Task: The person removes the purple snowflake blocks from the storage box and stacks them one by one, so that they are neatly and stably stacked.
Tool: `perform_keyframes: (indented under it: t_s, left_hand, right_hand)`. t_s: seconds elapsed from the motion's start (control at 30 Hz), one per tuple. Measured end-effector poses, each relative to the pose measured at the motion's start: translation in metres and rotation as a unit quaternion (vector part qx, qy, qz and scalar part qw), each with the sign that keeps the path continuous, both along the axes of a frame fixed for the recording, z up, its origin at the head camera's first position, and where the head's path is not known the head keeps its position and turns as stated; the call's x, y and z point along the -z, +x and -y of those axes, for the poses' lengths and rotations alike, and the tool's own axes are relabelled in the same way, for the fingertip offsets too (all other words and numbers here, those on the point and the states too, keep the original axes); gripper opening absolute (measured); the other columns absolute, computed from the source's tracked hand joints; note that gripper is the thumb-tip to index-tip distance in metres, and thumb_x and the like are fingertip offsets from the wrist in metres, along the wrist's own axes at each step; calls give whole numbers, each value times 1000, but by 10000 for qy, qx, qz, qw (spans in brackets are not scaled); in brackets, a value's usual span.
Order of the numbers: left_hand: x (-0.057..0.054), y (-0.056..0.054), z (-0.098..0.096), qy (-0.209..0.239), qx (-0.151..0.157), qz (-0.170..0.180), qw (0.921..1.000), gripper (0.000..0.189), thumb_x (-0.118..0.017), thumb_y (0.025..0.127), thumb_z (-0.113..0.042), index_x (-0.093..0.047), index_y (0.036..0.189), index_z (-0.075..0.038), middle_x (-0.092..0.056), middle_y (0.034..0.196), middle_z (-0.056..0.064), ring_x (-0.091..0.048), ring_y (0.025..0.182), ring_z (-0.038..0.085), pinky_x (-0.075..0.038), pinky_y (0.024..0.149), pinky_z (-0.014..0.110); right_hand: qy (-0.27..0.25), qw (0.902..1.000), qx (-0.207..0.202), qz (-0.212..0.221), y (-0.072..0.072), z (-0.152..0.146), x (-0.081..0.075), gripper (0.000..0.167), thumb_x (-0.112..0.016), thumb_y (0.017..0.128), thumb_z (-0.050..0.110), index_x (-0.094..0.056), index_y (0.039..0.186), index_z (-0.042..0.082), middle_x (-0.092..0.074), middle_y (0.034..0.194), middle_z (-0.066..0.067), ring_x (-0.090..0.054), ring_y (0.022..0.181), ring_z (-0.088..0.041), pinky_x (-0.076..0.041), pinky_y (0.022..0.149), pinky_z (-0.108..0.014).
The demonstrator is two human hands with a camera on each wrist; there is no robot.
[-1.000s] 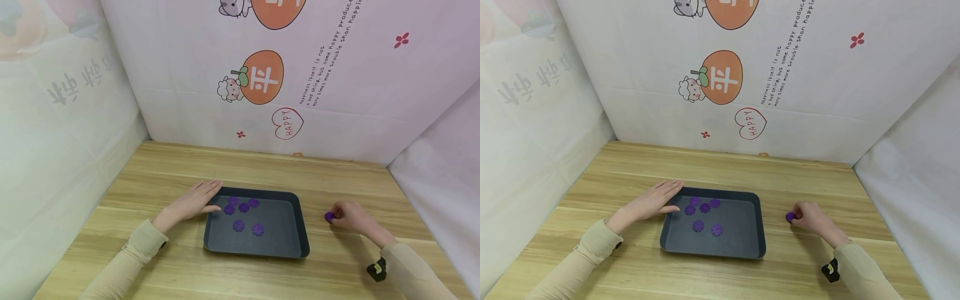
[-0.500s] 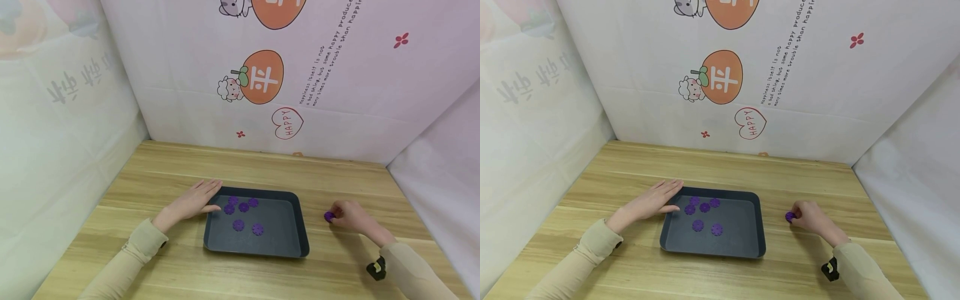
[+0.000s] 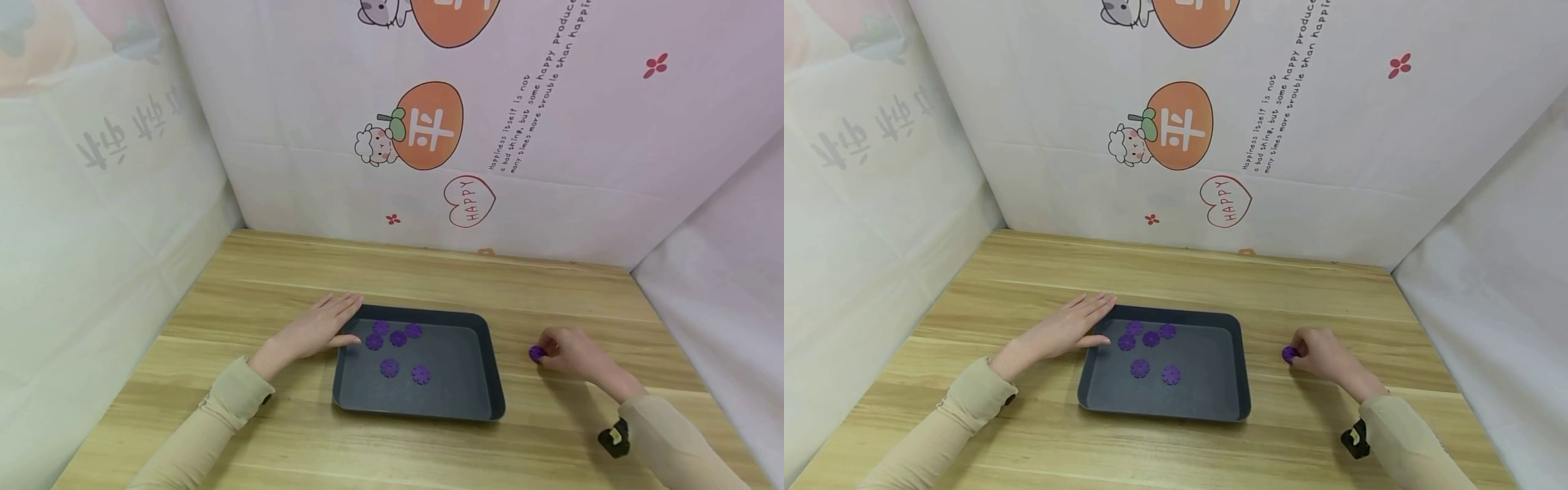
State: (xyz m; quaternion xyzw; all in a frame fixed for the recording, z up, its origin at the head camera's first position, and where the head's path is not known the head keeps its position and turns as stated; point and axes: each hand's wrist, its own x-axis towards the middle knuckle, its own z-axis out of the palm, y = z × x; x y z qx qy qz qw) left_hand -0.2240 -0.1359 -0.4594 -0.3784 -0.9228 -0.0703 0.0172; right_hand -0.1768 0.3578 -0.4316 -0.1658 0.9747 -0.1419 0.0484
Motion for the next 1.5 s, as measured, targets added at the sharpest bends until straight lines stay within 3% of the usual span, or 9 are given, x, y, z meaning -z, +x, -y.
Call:
perform_keyframes:
  t_s: [0.4,0.83,1.23,1.5]
  left_hand:
    - [0,-1,0,-182,-52,108,9998,82,-47,99,-57,-24,158,-6,-27,164,13,-27,152,28,-23,126,51]
    - [0,0,1,-88,-48,161,9998,82,-47,99,-57,-24,157,-6,-26,164,13,-27,152,28,-22,126,51]
    - [0,0,0,-73,-62,195,9998,82,-47,99,-57,-23,158,-6,-25,165,12,-26,153,28,-21,126,51]
    - [-2,1,0,-42,-57,181,9998,81,-49,98,-56,-24,157,-5,-27,164,13,-28,152,29,-22,126,52]
  right_hand:
    - [-35,9999,-65,-76,0,-1,3,18,-82,76,8,-69,87,1,-70,81,-6,-63,72,-14,-52,59,-24]
    - [-8,9999,-77,-119,1,-2,4,18,-81,76,7,-68,87,1,-70,80,-6,-63,71,-14,-52,60,-24]
    - [-91,9998,0,-204,-1,-4,-4,15,-75,77,5,-68,88,-1,-69,80,-9,-64,71,-17,-53,60,-25]
    - [-160,9991,-84,-389,-5,-1,-17,19,-79,79,8,-67,89,-3,-70,80,-11,-66,70,-19,-55,60,-26]
